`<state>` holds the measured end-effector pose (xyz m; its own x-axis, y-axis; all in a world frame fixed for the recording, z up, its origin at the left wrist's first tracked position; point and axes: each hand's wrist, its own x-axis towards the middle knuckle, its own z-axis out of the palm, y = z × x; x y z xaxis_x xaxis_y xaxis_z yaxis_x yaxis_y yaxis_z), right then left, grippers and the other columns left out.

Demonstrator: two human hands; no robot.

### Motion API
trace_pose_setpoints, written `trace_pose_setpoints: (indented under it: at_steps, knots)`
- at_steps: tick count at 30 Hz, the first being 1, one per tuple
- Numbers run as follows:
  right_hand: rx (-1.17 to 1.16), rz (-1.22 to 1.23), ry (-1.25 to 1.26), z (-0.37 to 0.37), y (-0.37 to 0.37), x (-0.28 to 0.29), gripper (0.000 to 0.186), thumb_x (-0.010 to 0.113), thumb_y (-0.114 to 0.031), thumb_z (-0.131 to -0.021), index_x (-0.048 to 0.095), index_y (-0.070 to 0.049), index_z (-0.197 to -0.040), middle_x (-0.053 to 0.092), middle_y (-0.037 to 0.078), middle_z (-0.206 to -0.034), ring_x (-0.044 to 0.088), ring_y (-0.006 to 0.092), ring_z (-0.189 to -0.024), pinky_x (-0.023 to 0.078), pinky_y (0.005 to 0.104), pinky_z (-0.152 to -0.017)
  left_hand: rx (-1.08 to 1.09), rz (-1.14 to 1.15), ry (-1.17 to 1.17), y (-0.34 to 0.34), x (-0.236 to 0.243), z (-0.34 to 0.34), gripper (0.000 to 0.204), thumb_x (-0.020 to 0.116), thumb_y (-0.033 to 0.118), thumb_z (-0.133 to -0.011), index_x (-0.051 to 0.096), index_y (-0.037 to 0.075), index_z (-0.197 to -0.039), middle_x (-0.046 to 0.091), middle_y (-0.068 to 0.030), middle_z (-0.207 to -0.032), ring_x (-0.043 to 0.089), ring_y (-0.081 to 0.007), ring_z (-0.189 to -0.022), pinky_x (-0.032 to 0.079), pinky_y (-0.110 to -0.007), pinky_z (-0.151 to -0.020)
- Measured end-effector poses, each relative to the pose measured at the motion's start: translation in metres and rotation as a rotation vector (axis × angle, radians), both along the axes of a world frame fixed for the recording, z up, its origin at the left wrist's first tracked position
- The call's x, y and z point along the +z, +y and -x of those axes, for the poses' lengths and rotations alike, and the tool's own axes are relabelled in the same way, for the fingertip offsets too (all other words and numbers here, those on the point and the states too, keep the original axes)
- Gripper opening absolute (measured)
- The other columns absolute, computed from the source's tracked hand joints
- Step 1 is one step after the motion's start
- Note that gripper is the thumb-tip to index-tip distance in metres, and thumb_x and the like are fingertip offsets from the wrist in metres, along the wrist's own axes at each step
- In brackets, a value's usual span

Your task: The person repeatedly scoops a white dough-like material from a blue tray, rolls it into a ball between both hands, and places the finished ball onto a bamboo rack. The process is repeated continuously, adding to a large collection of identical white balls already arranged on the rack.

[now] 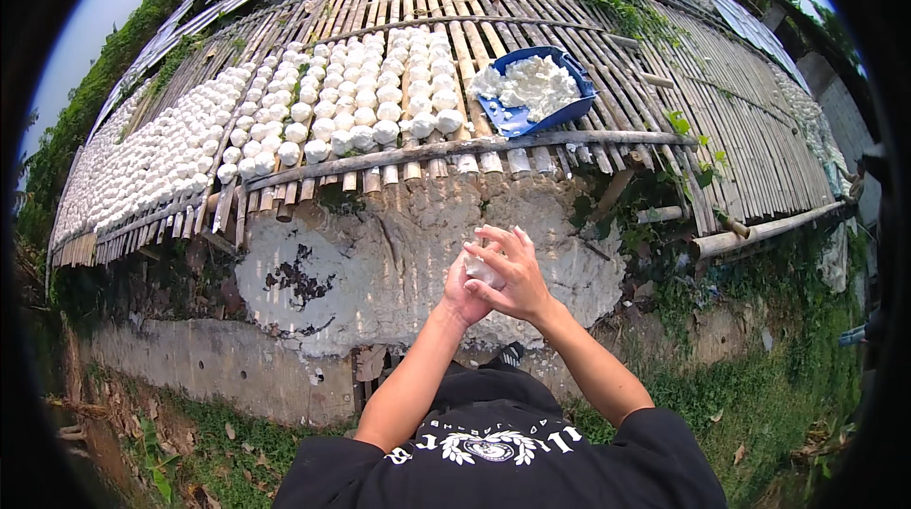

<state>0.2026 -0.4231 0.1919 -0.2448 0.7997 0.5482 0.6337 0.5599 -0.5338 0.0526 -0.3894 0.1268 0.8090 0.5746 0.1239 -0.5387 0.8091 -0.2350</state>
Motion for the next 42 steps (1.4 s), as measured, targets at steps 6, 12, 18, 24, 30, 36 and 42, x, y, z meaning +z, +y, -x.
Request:
trace_pose_setpoints:
  at_steps: [6, 12, 18, 24, 30, 36, 42]
  knots:
    - [-0.229, 0.38, 1.0, 0.032, -0.009, -0.019, 0.045, 0.074, -0.036, -0.107, 0.061, -0.003, -0.134, 0.066, 0.017, -0.135, 0.065, 0.0221, -0.118, 0.055, 0.0389, -0.1, 0.435, -0.048, 0.699, -0.013, 0.01, -0.017, 0.066, 0.032, 0.051, -0.117, 0.037, 0.008, -0.167, 0.054, -0.0153, -0.159, 0.062, -0.0322, -0.137, 0.053, -0.049, -0.115]
    - [-0.307, 0.433, 0.575, 0.031, 0.003, -0.011, 0.048, 0.086, -0.034, -0.095, 0.07, -0.002, -0.127, 0.073, 0.02, -0.118, 0.074, 0.0329, -0.108, 0.058, 0.0426, -0.092, 0.705, -0.293, 1.035, -0.023, 0.035, -0.039, 0.075, 0.026, 0.059, -0.118, 0.025, 0.008, -0.173, 0.037, -0.0146, -0.172, 0.052, -0.0282, -0.148, 0.044, -0.045, -0.123]
    - [-0.01, 0.034, 0.165, 0.012, 0.003, 0.006, 0.062, 0.088, -0.022, -0.088, 0.064, -0.003, -0.142, 0.073, 0.02, -0.124, 0.074, 0.0339, -0.112, 0.058, 0.0428, -0.095, 0.108, 0.015, 0.225, -0.002, 0.005, 0.003, 0.068, 0.035, 0.057, -0.116, 0.044, 0.006, -0.161, 0.053, -0.0202, -0.161, 0.052, -0.0394, -0.149, 0.043, -0.053, -0.125]
    - [-0.212, 0.101, 0.207, 0.03, 0.0, 0.012, 0.054, 0.085, -0.023, -0.089, 0.068, 0.001, -0.134, 0.074, 0.023, -0.123, 0.073, 0.04, -0.113, 0.057, 0.044, -0.096, 0.301, -0.147, 0.507, 0.0, -0.013, -0.01, 0.069, 0.036, 0.057, -0.116, 0.052, 0.001, -0.153, 0.058, -0.0217, -0.155, 0.05, -0.0412, -0.15, 0.042, -0.053, -0.127]
    - [-0.127, -0.026, 0.129, 0.024, 0.009, 0.016, 0.053, 0.088, -0.026, -0.088, 0.07, 0.001, -0.13, 0.074, 0.022, -0.12, 0.074, 0.0373, -0.113, 0.057, 0.0435, -0.097, 0.266, -0.164, 0.837, 0.004, 0.03, -0.007, 0.068, 0.038, 0.061, -0.115, 0.051, 0.009, -0.158, 0.059, -0.0176, -0.155, 0.055, -0.0348, -0.147, 0.042, -0.049, -0.126]
    - [-0.121, 0.071, 0.385, 0.022, 0.019, 0.023, 0.044, 0.088, -0.021, -0.087, 0.073, -0.001, -0.123, 0.076, 0.017, -0.109, 0.076, 0.0363, -0.098, 0.061, 0.0427, -0.086, 0.324, -0.048, 0.594, 0.003, 0.043, -0.015, 0.075, 0.027, 0.068, -0.114, 0.057, 0.01, -0.151, 0.065, -0.0138, -0.148, 0.065, -0.0332, -0.133, 0.051, -0.051, -0.118]
    - [-0.16, 0.126, 0.29, 0.02, 0.018, 0.033, 0.042, 0.083, -0.024, -0.09, 0.073, -0.003, -0.125, 0.073, 0.018, -0.121, 0.072, 0.039, -0.109, 0.058, 0.0452, -0.094, 0.391, -0.089, 0.846, 0.023, 0.023, -0.007, 0.077, 0.026, 0.069, -0.114, 0.054, 0.008, -0.151, 0.067, -0.0145, -0.141, 0.068, -0.0311, -0.127, 0.056, -0.05, -0.11]
